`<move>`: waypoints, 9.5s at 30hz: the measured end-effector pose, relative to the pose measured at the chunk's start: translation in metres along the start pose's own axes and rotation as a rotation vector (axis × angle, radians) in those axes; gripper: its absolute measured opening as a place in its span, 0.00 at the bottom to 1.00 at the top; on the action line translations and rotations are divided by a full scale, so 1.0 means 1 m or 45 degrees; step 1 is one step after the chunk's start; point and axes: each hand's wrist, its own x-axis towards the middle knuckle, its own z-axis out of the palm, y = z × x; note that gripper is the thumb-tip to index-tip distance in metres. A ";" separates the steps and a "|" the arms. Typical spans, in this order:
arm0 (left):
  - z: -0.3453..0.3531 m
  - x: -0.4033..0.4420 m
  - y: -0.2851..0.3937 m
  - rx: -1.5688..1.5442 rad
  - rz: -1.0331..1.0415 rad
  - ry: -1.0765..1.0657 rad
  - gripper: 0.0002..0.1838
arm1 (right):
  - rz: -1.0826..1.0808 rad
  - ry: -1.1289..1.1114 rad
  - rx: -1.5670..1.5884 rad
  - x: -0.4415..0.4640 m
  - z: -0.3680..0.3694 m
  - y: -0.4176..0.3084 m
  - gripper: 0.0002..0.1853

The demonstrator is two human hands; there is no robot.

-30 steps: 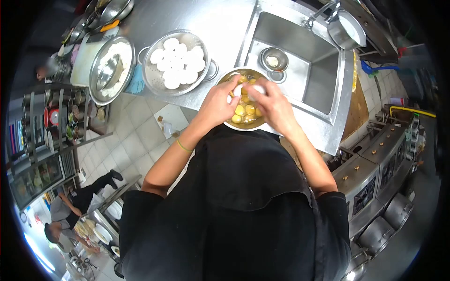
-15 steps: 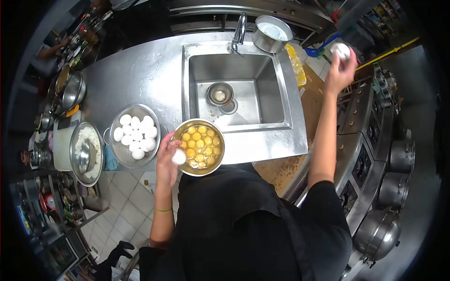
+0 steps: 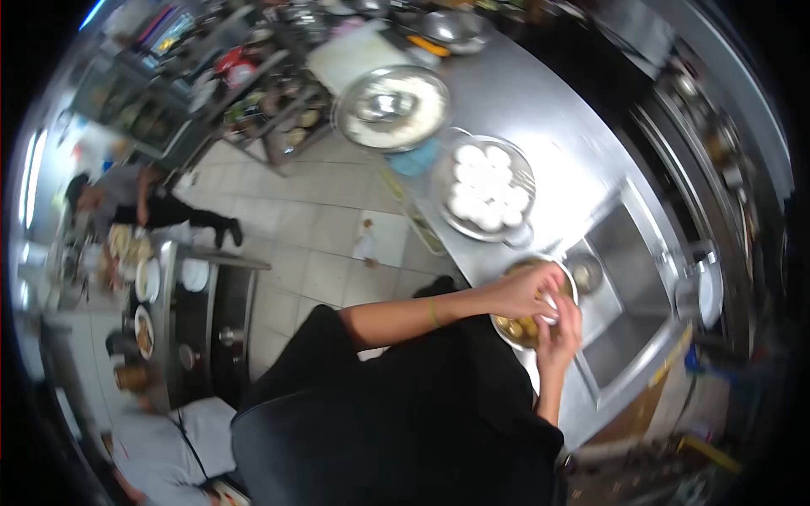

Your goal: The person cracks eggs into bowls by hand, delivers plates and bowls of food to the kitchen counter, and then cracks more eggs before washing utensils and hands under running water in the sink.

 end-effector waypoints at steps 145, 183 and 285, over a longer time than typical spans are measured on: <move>0.066 -0.440 -0.142 -1.610 0.838 2.030 0.10 | 1.271 -1.053 2.308 -0.132 0.199 0.007 0.13; 0.062 -0.051 0.017 -0.005 -0.171 0.492 0.23 | 0.083 0.118 1.449 0.014 -0.060 0.043 0.17; -0.126 0.101 -0.098 1.089 -0.122 0.349 0.21 | 0.851 0.663 1.083 0.034 -0.053 0.019 0.13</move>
